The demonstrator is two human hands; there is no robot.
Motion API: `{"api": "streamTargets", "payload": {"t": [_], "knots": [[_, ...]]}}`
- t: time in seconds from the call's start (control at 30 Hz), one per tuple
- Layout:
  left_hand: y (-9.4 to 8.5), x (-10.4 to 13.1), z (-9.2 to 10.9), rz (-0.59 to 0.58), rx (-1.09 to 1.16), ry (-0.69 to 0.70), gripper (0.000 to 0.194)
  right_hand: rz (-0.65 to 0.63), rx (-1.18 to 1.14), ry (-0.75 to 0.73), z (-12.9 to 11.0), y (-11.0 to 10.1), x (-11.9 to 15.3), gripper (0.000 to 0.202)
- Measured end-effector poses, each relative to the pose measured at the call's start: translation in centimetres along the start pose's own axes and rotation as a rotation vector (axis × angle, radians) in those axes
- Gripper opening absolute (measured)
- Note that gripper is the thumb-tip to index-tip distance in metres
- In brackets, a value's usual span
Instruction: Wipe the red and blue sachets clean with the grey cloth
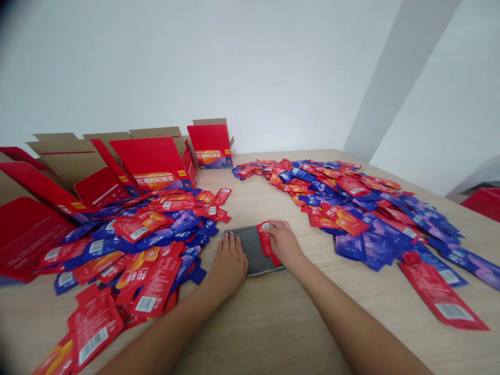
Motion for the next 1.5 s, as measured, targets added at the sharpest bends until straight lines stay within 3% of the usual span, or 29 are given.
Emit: {"api": "streamTargets", "payload": {"t": [0.07,0.2,0.37,0.7,0.8,0.9,0.97,1.07,1.17,1.27,1.37,1.5], "knots": [[0.0,0.0,0.0,0.017,0.011,0.001,0.052,-0.061,-0.14,0.004,0.5,0.0,-0.2,0.049],[0.1,0.0,-0.1,0.014,0.013,-0.001,0.052,-0.19,-0.239,-0.231,-0.1,-0.2,0.2,0.066],[0.0,0.1,-0.1,0.007,-0.012,0.028,0.053,-0.304,-0.138,-0.329,-0.7,-0.6,1.2,0.054],[-0.2,-0.1,-0.4,-0.081,-0.069,0.039,0.056,-0.165,-0.252,-0.437,-2.2,-1.3,0.5,0.035],[-0.3,-0.1,-0.3,-0.071,-0.064,0.037,0.056,-0.071,-0.321,-0.342,-2.7,-2.7,0.2,0.025],[-0.4,-0.1,-0.2,-0.057,-0.079,0.027,0.053,0.071,-0.433,-0.022,-2.2,-3.7,-0.2,0.03],[-0.3,-0.1,-0.2,-0.061,-0.076,0.026,0.053,0.09,-0.49,0.183,-1.6,-3.2,-0.2,0.031],[-0.2,-0.2,-0.2,-0.067,-0.053,0.03,0.053,0.022,-0.357,0.222,-1.4,-1.7,0.1,0.029],[-0.1,-0.1,-0.2,-0.053,-0.039,0.035,0.053,0.027,-0.079,0.039,-2.0,-0.7,0.7,0.042],[0.1,0.0,-0.2,-0.032,-0.044,0.034,0.054,-0.052,0.073,-0.113,-2.9,0.7,1.5,0.045],[0.3,0.0,-0.2,-0.021,-0.049,0.03,0.054,-0.101,0.168,-0.137,-3.5,1.8,1.7,0.046],[0.5,0.0,-0.2,-0.005,-0.051,0.037,0.053,-0.091,0.23,-0.15,-3.7,2.9,-0.1,0.046]]}}
Point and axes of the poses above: each hand's wrist, its own x-axis away from the middle knuckle, its own y-axis out of the palm, z = x × y, the point moved 5 cm from there along -x, towards the middle knuckle, and after that the axes turned 7 degrees about z, right-handed, at the moved point
